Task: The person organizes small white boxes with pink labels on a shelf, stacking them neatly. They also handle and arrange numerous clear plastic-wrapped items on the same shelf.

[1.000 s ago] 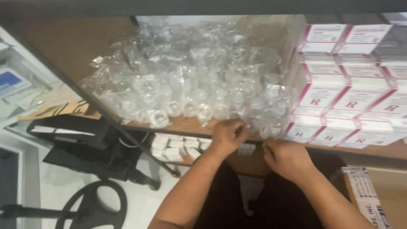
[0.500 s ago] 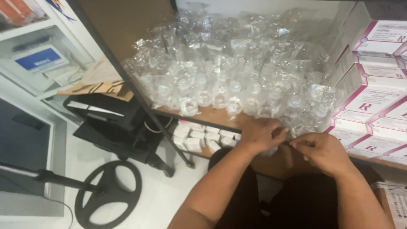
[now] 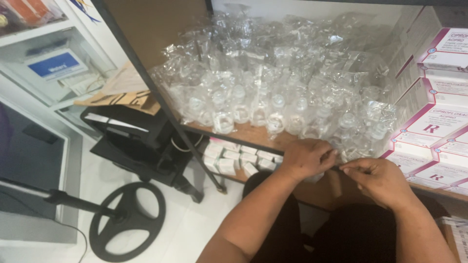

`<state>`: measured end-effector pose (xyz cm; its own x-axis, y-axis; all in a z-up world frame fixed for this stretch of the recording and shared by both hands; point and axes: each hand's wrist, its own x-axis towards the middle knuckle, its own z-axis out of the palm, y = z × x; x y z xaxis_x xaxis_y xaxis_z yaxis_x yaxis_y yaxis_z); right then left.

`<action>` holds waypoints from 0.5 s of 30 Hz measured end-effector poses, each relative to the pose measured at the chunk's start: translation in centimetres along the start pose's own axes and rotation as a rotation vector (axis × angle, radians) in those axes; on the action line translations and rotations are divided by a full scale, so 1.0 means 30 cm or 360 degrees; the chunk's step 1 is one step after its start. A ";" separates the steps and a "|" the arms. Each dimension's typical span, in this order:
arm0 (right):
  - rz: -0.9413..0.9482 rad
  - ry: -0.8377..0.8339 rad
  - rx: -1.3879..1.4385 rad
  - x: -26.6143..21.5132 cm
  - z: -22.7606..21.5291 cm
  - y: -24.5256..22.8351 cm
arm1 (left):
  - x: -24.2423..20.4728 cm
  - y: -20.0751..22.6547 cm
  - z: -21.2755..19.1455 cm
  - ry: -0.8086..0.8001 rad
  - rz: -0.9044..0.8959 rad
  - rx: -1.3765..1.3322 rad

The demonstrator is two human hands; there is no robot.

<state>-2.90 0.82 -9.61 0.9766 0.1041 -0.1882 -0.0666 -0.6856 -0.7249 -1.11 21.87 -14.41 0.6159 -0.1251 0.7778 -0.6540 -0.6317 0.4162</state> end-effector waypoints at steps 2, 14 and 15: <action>0.0060 0.0002 -0.0002 -0.009 -0.001 -0.021 | 0.002 0.001 -0.003 0.0028 0.0011 -0.0008; 0.0109 -0.0063 0.0187 -0.011 0.007 -0.018 | -0.005 -0.005 0.008 0.0033 -0.0038 -0.0041; 0.0130 -0.0052 0.0160 -0.012 0.006 -0.023 | -0.005 -0.004 0.008 0.0025 -0.0048 -0.0051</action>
<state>-3.25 1.39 -9.17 0.9599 0.0756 -0.2698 -0.1675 -0.6172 -0.7688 -1.00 21.79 -14.69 0.6286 -0.0940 0.7720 -0.6491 -0.6103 0.4541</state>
